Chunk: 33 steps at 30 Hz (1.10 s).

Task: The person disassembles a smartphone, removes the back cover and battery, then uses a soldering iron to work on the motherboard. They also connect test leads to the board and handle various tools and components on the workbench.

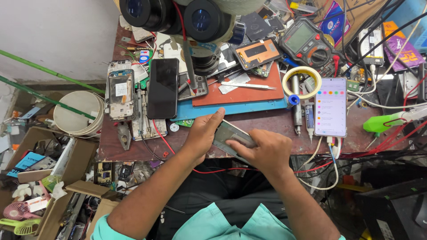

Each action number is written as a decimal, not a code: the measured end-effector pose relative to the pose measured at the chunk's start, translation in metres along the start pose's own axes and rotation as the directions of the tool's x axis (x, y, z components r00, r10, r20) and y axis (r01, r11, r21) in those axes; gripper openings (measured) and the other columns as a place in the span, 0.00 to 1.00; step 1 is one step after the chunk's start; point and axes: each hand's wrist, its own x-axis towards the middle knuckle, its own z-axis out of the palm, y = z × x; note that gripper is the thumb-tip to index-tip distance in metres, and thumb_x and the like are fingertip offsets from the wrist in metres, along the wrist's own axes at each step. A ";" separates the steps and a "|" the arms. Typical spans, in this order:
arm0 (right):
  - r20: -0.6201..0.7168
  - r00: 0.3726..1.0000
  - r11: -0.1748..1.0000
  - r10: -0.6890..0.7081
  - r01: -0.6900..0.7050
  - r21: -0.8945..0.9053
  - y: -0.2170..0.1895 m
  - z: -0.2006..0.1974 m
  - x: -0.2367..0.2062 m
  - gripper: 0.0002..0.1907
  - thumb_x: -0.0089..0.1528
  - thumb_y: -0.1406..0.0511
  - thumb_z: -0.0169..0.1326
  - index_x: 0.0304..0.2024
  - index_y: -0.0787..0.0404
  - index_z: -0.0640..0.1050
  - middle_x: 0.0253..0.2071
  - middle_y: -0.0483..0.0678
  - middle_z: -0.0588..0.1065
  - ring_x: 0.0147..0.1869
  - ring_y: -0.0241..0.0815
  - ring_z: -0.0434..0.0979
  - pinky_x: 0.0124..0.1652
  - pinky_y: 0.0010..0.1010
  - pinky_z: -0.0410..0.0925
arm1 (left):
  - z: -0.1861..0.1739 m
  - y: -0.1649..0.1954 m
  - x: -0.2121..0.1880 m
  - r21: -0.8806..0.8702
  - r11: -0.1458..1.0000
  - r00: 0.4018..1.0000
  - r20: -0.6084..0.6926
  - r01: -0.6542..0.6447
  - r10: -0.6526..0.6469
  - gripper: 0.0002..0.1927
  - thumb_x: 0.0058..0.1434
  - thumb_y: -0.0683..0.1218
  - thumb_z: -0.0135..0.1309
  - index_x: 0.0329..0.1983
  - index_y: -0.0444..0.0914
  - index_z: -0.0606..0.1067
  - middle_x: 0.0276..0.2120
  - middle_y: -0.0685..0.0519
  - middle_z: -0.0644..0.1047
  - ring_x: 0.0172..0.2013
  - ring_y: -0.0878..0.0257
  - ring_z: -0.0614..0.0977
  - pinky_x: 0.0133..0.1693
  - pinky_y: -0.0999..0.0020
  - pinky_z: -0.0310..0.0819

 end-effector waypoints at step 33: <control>0.553 0.695 0.282 0.460 -0.704 0.651 0.010 0.046 -0.019 0.16 0.65 0.59 0.58 0.36 0.69 0.81 0.25 0.42 0.76 0.26 0.27 0.69 0.25 0.23 0.63 | 0.010 0.003 -0.010 -0.244 0.964 0.961 0.224 -0.105 0.161 0.44 0.70 0.71 0.32 0.75 0.35 0.59 0.62 0.44 0.73 0.63 0.56 0.74 0.63 0.62 0.69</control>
